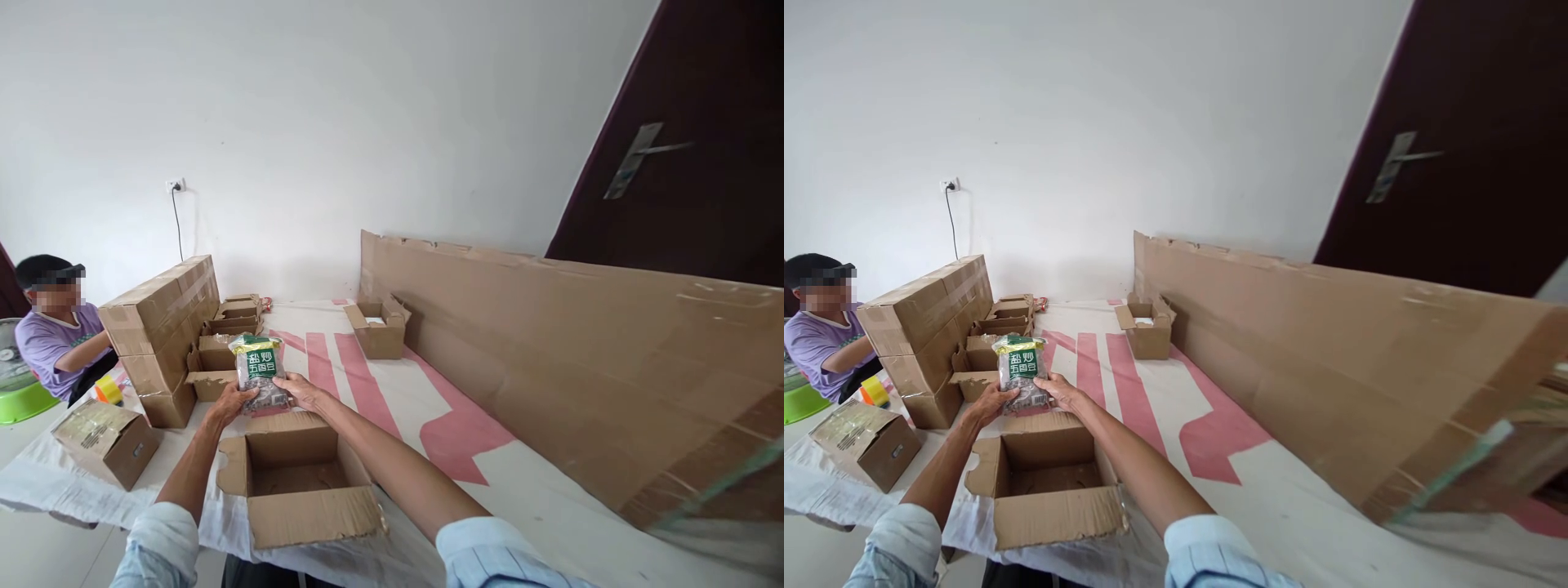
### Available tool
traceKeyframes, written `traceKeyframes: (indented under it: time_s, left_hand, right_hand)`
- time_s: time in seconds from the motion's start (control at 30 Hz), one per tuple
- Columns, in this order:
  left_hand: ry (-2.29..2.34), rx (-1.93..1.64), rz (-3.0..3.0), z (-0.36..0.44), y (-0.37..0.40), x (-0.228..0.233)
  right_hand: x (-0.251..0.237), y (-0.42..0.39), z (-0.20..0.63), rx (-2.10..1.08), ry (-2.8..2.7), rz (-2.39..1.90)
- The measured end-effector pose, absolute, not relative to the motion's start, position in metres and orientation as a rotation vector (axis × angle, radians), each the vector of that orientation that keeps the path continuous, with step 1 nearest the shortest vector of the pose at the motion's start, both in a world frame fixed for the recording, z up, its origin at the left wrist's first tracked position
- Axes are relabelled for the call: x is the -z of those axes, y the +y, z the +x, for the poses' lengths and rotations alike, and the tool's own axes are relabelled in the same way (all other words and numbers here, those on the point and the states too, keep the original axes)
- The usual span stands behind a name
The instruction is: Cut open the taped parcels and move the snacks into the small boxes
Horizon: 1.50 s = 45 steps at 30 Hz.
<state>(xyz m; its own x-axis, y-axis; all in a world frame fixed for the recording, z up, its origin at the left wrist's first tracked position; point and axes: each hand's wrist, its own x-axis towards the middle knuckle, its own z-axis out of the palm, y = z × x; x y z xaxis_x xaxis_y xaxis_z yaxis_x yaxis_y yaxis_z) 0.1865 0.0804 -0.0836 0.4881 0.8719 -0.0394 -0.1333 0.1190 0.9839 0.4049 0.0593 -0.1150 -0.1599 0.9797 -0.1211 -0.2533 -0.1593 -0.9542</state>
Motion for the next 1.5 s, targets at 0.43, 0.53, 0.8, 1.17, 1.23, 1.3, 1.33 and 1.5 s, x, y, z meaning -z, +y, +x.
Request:
traceKeyframes:
  time_s: [0.43, 0.53, 0.8, 1.17, 1.23, 1.3, 1.33, 1.5]
  left_hand:
    - [0.804, -0.872, 1.235, 0.188, 0.077, 0.083]
    - [0.778, -0.906, 1.26, 0.189, 0.074, 0.073]
    - [0.677, -1.036, 1.352, 0.184, 0.053, 0.026]
    - [0.6, -1.06, 1.499, 0.178, 0.013, -0.003]
    - [0.547, -0.989, 1.597, 0.169, 0.012, 0.004]
    - [0.615, -0.868, 1.727, 0.156, 0.017, 0.019]
    - [0.709, -0.809, 1.777, 0.148, 0.022, 0.029]
    - [1.209, -0.695, 1.848, 0.124, 0.058, 0.084]
  right_hand:
    - [0.115, 0.056, 0.402, -1.517, -1.056, -0.947]
    - [0.105, 0.051, 0.402, -1.481, -1.071, -0.911]
    - [0.061, 0.021, 0.404, -1.336, -1.16, -0.719]
    - [0.035, -0.025, 0.396, -1.305, -1.152, -0.61]
    - [0.035, -0.035, 0.402, -1.307, -1.128, -0.61]
    - [0.034, -0.046, 0.412, -1.279, -1.09, -0.618]
    - [0.034, -0.051, 0.419, -1.25, -1.062, -0.624]
    - [0.032, -0.073, 0.456, -1.102, -0.922, -0.653]
